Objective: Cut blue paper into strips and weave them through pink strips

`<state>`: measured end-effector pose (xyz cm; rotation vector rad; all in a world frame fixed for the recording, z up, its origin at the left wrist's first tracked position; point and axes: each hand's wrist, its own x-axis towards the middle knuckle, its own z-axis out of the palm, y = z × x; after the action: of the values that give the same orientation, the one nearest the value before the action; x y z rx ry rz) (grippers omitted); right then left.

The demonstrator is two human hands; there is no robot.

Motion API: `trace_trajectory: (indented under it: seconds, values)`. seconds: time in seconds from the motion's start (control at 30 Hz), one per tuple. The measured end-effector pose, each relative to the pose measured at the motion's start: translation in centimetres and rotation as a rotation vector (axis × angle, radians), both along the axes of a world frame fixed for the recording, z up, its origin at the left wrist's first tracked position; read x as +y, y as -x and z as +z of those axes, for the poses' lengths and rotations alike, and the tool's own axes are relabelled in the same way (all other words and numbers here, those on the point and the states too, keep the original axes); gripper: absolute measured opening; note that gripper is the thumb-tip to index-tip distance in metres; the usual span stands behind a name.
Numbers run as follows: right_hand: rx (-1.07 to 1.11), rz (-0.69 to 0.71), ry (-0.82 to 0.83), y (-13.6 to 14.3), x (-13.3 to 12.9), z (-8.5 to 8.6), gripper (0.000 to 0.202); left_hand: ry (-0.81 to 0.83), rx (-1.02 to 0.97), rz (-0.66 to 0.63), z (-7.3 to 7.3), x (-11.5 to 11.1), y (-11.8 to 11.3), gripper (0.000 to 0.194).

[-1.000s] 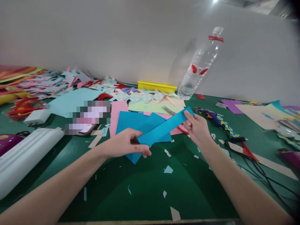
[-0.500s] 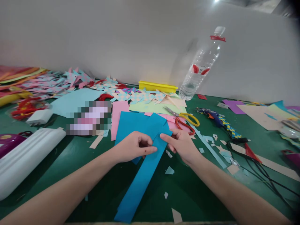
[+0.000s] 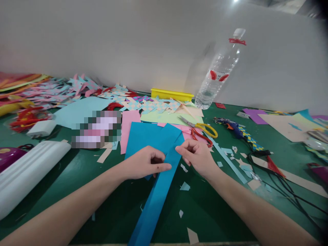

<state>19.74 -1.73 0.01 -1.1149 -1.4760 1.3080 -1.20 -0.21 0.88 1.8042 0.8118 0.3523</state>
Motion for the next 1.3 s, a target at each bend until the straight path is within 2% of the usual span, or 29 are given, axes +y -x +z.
trace_trajectory:
  seconds: [0.13, 0.27, 0.4, 0.8, 0.9, 1.0, 1.1, 1.2, 1.3]
  values:
    - [-0.022, -0.010, -0.031, 0.2, -0.4, 0.3, 0.025, -0.068, 0.036, 0.041, -0.1, -0.2, -0.1, 0.042]
    - [-0.006, 0.009, 0.024, 0.3, -0.3, 0.3, 0.027, -0.092, 0.043, 0.080, -0.2, -0.2, 0.0, 0.043]
    - [-0.077, 0.010, 0.010, 0.5, -0.5, 0.3, 0.035, -0.125, 0.074, 0.073, -0.2, -0.2, 0.1, 0.047]
    - [-0.175, 0.020, -0.064, 0.5, -0.9, 0.5, 0.037, -0.130, 0.094, 0.072, -0.1, -0.1, 0.0, 0.047]
    - [-0.248, 0.050, -0.074, 0.5, -1.0, 0.8, 0.036, -0.113, 0.005, 0.138, 0.0, -0.2, -0.2, 0.044]
    - [-0.300, 0.107, -0.062, 0.7, -1.1, 0.9, 0.037, -0.054, -0.103, 0.244, 0.1, 0.0, -0.1, 0.029]
    - [-0.312, 0.155, -0.041, 0.8, -1.3, 0.8, 0.037, -0.025, -0.150, 0.284, -0.1, 0.1, 0.0, 0.027]
    - [-0.283, 0.146, -0.055, 0.9, -1.3, 0.6, 0.035, -0.052, -0.164, 0.307, -0.2, 0.2, 0.2, 0.023]
    - [-0.181, 0.123, -0.021, 0.8, -1.0, 0.4, 0.026, -0.119, -0.186, 0.383, -0.1, 0.3, 0.4, 0.022]
